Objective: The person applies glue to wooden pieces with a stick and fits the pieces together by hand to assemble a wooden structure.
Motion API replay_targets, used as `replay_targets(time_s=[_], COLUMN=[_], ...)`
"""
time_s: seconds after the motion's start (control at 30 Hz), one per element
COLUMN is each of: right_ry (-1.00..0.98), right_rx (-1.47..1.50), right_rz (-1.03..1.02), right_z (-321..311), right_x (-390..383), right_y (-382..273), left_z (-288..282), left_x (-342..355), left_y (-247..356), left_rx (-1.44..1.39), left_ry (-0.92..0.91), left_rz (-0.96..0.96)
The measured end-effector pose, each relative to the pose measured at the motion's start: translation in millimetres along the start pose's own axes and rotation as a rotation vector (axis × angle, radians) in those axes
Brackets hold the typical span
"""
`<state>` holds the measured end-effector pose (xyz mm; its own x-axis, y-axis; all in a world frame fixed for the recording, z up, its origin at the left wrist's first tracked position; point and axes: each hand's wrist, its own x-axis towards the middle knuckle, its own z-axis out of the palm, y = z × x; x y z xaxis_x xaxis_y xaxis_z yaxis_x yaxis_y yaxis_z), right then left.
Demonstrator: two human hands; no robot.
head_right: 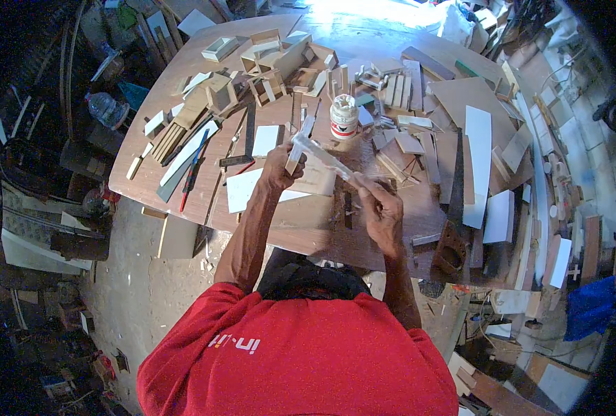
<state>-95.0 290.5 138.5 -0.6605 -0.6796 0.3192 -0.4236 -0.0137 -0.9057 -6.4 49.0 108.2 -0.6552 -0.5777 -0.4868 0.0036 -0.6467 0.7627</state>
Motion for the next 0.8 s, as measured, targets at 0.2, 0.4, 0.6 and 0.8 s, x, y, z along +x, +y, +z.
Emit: replay_targets(time_s=[0.2,0.4,0.6,0.8], right_ry=[0.12,0.222,0.068,0.078], right_rx=[-0.263,-0.322,-0.178,-0.281], right_rz=[-0.182,-0.014,-0.002,-0.147], right_z=[10,13,7,17], right_x=[24,43,19,34], right_y=[24,30,9,19], left_z=[4,-8,-19,-15], left_x=[-7,-10,-3,-1], left_y=[-2,-6,-3,-5], left_rx=[-0.01,-0.004,-0.048,-0.019], left_ry=[-0.15,-0.233,-0.14,-0.205], left_rz=[-0.048,-0.021,-0.05,-0.08])
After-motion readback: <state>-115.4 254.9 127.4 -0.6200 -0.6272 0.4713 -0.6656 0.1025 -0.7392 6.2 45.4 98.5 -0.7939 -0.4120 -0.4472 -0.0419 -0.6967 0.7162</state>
